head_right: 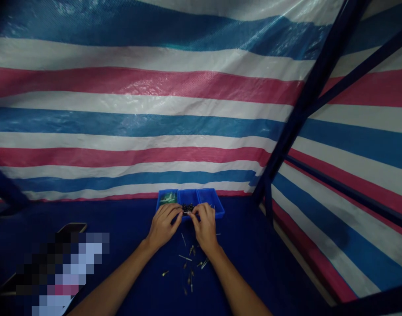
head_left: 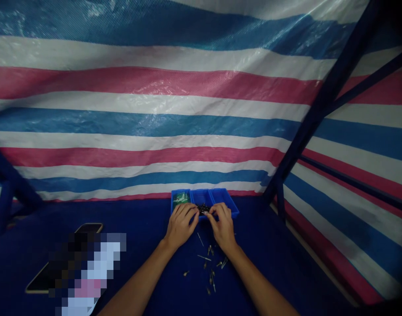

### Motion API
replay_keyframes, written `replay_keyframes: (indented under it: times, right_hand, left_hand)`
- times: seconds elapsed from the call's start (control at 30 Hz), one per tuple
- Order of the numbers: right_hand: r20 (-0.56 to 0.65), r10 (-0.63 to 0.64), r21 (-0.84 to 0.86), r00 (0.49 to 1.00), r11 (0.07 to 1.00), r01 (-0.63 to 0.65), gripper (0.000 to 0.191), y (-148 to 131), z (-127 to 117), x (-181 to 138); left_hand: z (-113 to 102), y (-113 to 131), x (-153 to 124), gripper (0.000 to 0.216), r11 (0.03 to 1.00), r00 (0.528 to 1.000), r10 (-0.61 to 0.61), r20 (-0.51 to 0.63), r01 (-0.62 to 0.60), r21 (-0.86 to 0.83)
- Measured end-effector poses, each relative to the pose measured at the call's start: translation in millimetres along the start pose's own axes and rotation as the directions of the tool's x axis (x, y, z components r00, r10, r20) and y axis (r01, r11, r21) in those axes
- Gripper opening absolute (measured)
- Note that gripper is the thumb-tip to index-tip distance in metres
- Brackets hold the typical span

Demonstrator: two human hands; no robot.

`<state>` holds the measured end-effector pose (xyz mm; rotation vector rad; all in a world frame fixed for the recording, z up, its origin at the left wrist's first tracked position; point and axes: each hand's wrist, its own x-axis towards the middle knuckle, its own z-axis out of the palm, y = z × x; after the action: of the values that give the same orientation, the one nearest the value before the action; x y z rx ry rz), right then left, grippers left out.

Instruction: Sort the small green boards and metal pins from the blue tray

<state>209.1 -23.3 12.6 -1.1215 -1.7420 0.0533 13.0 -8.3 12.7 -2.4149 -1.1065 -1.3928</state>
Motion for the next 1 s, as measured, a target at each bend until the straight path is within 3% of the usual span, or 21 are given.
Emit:
replay_keyframes:
  times: [0.47,0.7,1.0]
  right_hand:
    - [0.060,-0.062,-0.116,0.996,0.991,0.069,0.034,21,-7,5]
    - [0.005,0.002,-0.169,1.000,0.986,-0.001,0.021,27,-8,8]
    - [-0.094,0.097,-0.233,0.991,0.966,-0.117,0.030,39,-11,8]
  left_hand:
    - [2,7,-1,0.018,0.993,0.989,0.052,0.140,-0.066,0.095]
    - [3,3,-2,0.017,0.994,0.987,0.042,0.155,-0.058,0.098]
    - [6,1,-5,0.014,0.993,0.988,0.030,0.151,-0.047,0.107]
